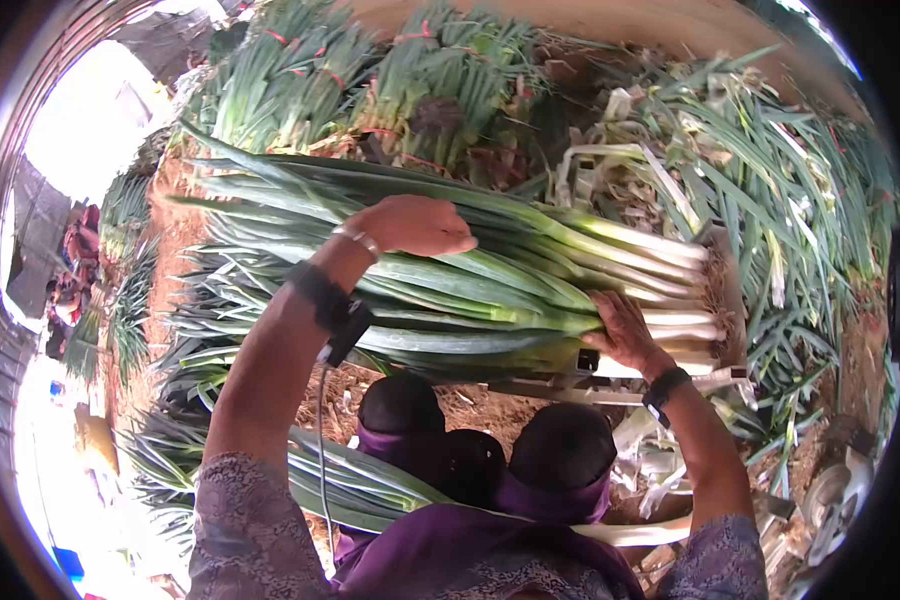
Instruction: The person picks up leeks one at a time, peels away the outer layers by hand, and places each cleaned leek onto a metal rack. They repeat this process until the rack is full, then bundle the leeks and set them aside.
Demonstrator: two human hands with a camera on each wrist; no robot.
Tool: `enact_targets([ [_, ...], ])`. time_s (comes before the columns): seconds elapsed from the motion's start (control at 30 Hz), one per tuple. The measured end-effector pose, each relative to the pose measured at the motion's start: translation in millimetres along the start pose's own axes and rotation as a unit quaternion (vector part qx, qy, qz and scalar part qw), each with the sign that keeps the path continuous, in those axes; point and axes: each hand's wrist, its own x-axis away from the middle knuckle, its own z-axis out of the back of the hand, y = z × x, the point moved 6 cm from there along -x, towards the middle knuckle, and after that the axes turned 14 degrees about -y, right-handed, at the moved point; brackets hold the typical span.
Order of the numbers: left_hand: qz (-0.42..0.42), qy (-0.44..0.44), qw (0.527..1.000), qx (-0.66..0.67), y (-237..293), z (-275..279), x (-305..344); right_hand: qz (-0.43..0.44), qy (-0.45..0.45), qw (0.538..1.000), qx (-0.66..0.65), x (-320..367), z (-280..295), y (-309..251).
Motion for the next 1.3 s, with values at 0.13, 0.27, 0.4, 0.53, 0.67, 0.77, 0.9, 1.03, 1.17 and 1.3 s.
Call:
enact_targets([
  [0.13, -0.084, -0.036, 0.995, -0.05, -30, -14, -44, 0.043, 0.059, 0.995, 0.062, -1, -33, 37],
  [0.27, -0.041, 0.016, 0.997, -0.069, -8, 3, -24, 0.039, 0.057, 0.996, 0.052, 0, -25, 25],
  [0.4, -0.098, 0.027, 0.991, -0.091, 14, 9, -11, 0.036, 0.045, 0.998, 0.03, 0, -13, 12],
  [0.53, -0.084, 0.02, 0.99, -0.114, 23, 8, 2, 0.064, 0.078, 0.994, 0.044, 3, -18, 22],
  [0.67, -0.086, -0.01, 0.986, -0.146, 24, 7, 1, 0.031, 0.066, 0.996, 0.049, 6, -18, 23],
  [0.77, -0.092, 0.018, 0.98, -0.175, 38, 12, 15, 0.025, 0.059, 0.995, 0.074, 9, -22, 28],
  [0.9, -0.083, 0.078, 0.956, -0.271, 65, 27, 57, 0.017, 0.06, 0.997, 0.052, 11, -21, 28],
  [1.03, -0.055, 0.078, 0.967, -0.236, 54, 18, 45, 0.046, 0.069, 0.995, 0.052, 11, -17, 19],
  [1.17, -0.029, 0.013, 0.986, -0.165, 22, 0, 27, 0.068, 0.058, 0.994, 0.054, 7, -11, 11],
  [1.3, -0.039, 0.028, 0.97, -0.239, 37, 13, 37, 0.081, 0.08, 0.992, 0.045, 8, -5, 0],
])
